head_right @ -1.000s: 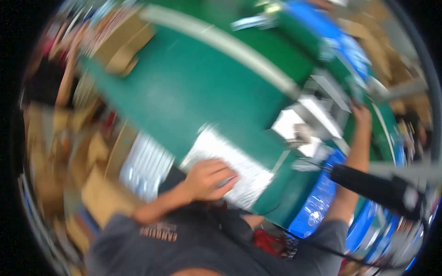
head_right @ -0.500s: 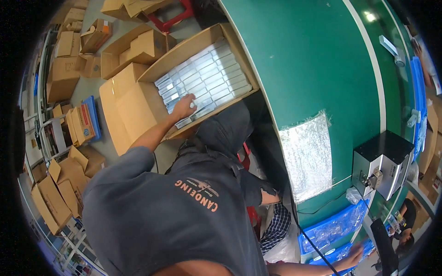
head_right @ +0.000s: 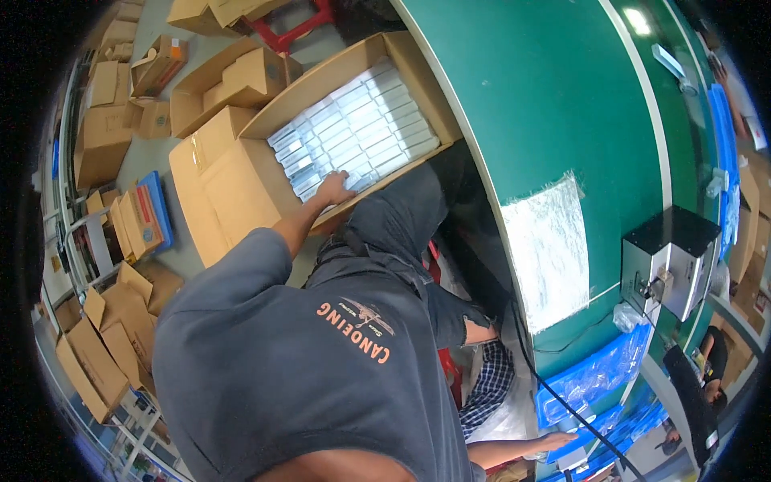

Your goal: The person assembles electronic housings, then applies labels to them, and packages them into cardboard boxes. The packaging process involves wrapping the housings in bubble wrap and sealing the boxes with a heat gun.

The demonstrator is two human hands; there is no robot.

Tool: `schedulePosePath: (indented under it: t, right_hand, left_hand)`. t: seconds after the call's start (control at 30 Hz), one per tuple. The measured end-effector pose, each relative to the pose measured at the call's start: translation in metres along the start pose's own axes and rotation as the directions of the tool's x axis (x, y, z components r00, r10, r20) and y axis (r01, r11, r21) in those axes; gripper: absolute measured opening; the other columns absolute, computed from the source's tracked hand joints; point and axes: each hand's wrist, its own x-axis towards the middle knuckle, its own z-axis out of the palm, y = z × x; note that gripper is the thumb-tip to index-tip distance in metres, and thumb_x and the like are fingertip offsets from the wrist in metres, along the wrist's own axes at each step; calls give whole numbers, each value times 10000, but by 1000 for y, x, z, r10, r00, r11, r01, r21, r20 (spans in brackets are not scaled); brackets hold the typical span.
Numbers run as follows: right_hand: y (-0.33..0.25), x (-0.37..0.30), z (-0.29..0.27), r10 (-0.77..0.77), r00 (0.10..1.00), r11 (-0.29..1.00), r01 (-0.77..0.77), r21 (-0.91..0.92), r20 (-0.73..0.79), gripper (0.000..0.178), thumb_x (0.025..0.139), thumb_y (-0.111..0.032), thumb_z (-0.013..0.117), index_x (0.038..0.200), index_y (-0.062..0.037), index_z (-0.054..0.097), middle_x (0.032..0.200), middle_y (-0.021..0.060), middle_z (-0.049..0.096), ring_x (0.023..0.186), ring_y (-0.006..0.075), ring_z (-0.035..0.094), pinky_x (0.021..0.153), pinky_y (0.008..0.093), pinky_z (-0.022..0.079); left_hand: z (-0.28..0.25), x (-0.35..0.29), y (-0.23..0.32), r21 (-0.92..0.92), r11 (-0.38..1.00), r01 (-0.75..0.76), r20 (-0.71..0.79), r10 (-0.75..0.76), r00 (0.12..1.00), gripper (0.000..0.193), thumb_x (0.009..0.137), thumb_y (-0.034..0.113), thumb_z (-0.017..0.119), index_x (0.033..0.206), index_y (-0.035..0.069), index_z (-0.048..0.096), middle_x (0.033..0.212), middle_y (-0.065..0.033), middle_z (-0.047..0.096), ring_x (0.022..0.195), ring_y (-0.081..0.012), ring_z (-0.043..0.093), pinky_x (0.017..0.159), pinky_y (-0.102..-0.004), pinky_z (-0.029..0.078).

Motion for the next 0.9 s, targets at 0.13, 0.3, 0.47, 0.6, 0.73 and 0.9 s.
schedulePosePath:
  t: [0.13,0.3,0.47,0.6,0.73,0.9]
  right_hand:
    - [8,-13,44,-64,996,992,70,-100,68,462,1039,-332,499,1304,33,601,1126,228,674,1015,346,658,857,441,513]
    - [17,-41,106,-90,988,974,113,-194,124,415,1019,-303,522,1268,13,627,1050,213,698,936,341,682,786,452,533]
    - [83,3,53,225,967,851,-254,-460,-118,369,1000,-274,545,1231,-7,654,974,198,723,856,337,705,716,464,553]
    - [41,-118,72,535,697,671,-694,-262,-476,338,961,-239,558,1177,-13,687,922,235,733,823,421,712,703,523,561]
    - [-83,-69,40,624,549,730,-663,165,-556,453,1052,-325,389,1234,-15,665,1216,311,652,1169,495,600,1008,528,467]
    - [-153,-44,-16,706,490,697,-351,625,-512,502,1037,-477,530,1238,-44,684,1223,201,699,1171,361,649,1021,410,471]
  left_hand:
    - [-2,21,-11,-86,989,118,209,-98,973,812,702,537,803,1260,-27,628,1279,-329,623,1174,-444,628,1020,-458,506]
    - [14,46,-28,-99,995,16,73,-9,997,798,700,546,787,1180,-79,658,1206,-332,656,1132,-444,640,970,-461,514]
    - [37,87,4,78,973,-218,288,187,939,914,781,676,688,1165,-152,657,1222,-371,643,1181,-469,624,1007,-500,501]
    - [-15,82,-76,150,907,-395,526,265,808,869,907,532,679,1400,-160,496,1396,-354,554,1358,-475,488,1155,-493,375]
    - [-104,44,-27,-350,912,-212,264,313,912,795,934,445,674,1431,-132,445,1454,-274,493,1349,-364,498,1106,-526,419]
    - [-228,3,71,-682,714,161,556,363,748,672,836,312,825,1367,45,511,1115,-136,687,937,-196,650,799,-362,539]
